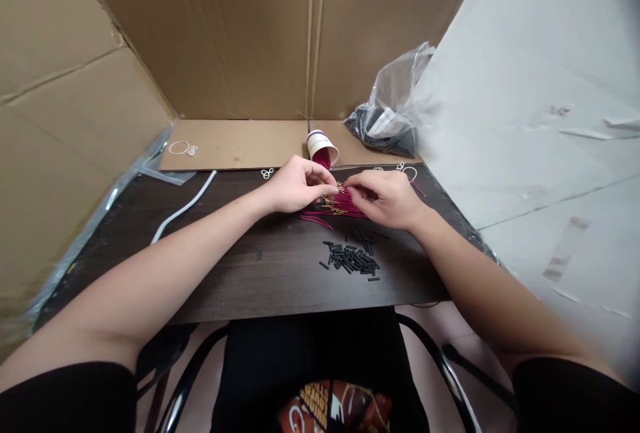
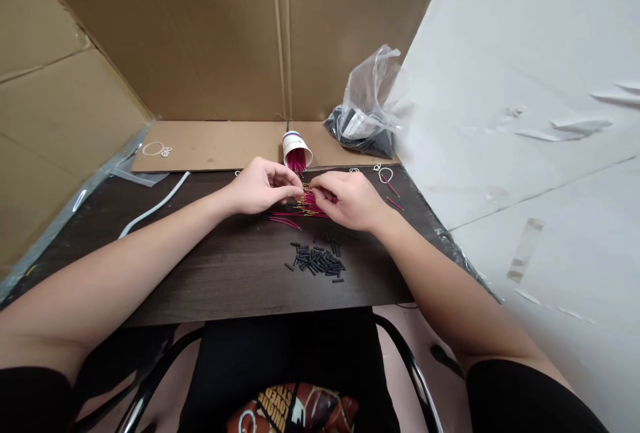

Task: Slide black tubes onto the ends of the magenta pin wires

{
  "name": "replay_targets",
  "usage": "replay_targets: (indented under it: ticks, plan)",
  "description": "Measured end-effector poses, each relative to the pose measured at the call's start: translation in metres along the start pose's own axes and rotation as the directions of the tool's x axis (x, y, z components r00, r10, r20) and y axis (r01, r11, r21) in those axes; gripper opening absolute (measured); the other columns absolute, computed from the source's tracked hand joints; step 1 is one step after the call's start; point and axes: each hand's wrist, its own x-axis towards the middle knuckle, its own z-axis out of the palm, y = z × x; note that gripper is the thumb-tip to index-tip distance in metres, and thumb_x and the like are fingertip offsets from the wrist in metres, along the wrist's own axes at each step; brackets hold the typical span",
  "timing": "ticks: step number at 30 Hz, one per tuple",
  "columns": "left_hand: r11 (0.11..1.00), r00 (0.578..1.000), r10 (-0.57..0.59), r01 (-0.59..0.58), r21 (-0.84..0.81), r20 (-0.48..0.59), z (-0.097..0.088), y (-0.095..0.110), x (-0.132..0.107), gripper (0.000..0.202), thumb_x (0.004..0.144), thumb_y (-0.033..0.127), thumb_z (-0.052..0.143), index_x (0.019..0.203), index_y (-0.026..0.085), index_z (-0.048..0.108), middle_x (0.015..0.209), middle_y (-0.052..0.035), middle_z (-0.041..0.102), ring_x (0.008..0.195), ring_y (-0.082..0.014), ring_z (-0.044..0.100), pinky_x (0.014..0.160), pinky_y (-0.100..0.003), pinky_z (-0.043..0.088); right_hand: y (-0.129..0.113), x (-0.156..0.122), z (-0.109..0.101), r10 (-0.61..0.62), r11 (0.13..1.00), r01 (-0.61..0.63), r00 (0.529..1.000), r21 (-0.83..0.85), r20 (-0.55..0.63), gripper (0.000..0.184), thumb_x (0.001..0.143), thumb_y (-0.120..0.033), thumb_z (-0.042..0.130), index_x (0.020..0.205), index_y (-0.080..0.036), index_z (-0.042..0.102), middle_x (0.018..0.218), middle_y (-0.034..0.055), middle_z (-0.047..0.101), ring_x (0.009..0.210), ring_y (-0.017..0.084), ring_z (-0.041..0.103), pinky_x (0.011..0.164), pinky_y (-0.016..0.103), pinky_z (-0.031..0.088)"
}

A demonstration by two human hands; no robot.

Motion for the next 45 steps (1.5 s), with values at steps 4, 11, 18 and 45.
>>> replay_targets:
  ticks: [4, 11, 18, 45]
  plan:
    - [1.000, 1.000, -0.011, 0.010, 0.007, 0.003, 0.001, 0.001, -0.002, 0.019, 0.088, 0.030, 0.087, 0.097, 0.014, 0.084, 0.081, -0.0105, 0.080, 0.064, -0.0147, 0.069, 0.063, -0.029, 0.055, -0.003, 0.001, 0.004, -0.046, 0.999, 0.046, 0.999, 0.027, 0.001, 0.016, 0.109, -0.017, 0.058, 0.110, -0.019, 0.074, 0.091, 0.0049, 0.080, 0.073, 0.015, 0.069, 0.067, 0.029, 0.052]
    - [1.000, 1.000, 0.006, -0.006, -0.003, 0.019, 0.000, 0.002, -0.001, 0.019, 0.089, 0.031, 0.087, 0.096, 0.013, 0.083, 0.083, -0.0109, 0.080, 0.064, -0.0150, 0.069, 0.064, -0.030, 0.056, -0.003, 0.002, 0.003, -0.027, 0.998, 0.029, 0.999, 0.061, -0.027, 0.014, 0.108, -0.017, 0.060, 0.108, -0.018, 0.074, 0.091, 0.0049, 0.081, 0.073, 0.015, 0.070, 0.069, 0.029, 0.054]
    - [1.000, 1.000, 0.024, -0.024, -0.013, 0.020, 0.000, 0.002, -0.001, 0.022, 0.088, 0.032, 0.088, 0.097, 0.013, 0.082, 0.083, -0.0120, 0.080, 0.067, -0.0168, 0.070, 0.065, -0.032, 0.057, -0.004, 0.001, 0.001, 0.064, 0.997, -0.065, 0.998, 0.039, 0.026, 0.017, 0.108, -0.024, 0.059, 0.105, -0.020, 0.075, 0.091, 0.0056, 0.081, 0.068, 0.015, 0.066, 0.068, 0.031, 0.052]
    - [0.988, 0.959, 0.102, -0.066, 0.140, -0.263, -0.015, -0.034, 0.016, 0.020, 0.093, 0.033, 0.077, 0.093, 0.013, 0.078, 0.082, -0.0086, 0.077, 0.072, -0.0157, 0.064, 0.070, -0.031, 0.052, -0.035, 0.009, 0.036, 0.085, 0.973, -0.094, 0.995, 0.210, 0.053, 0.008, 0.100, -0.017, 0.070, 0.095, -0.022, 0.073, 0.108, 0.0108, 0.070, 0.105, 0.029, 0.062, 0.095, 0.049, 0.054]
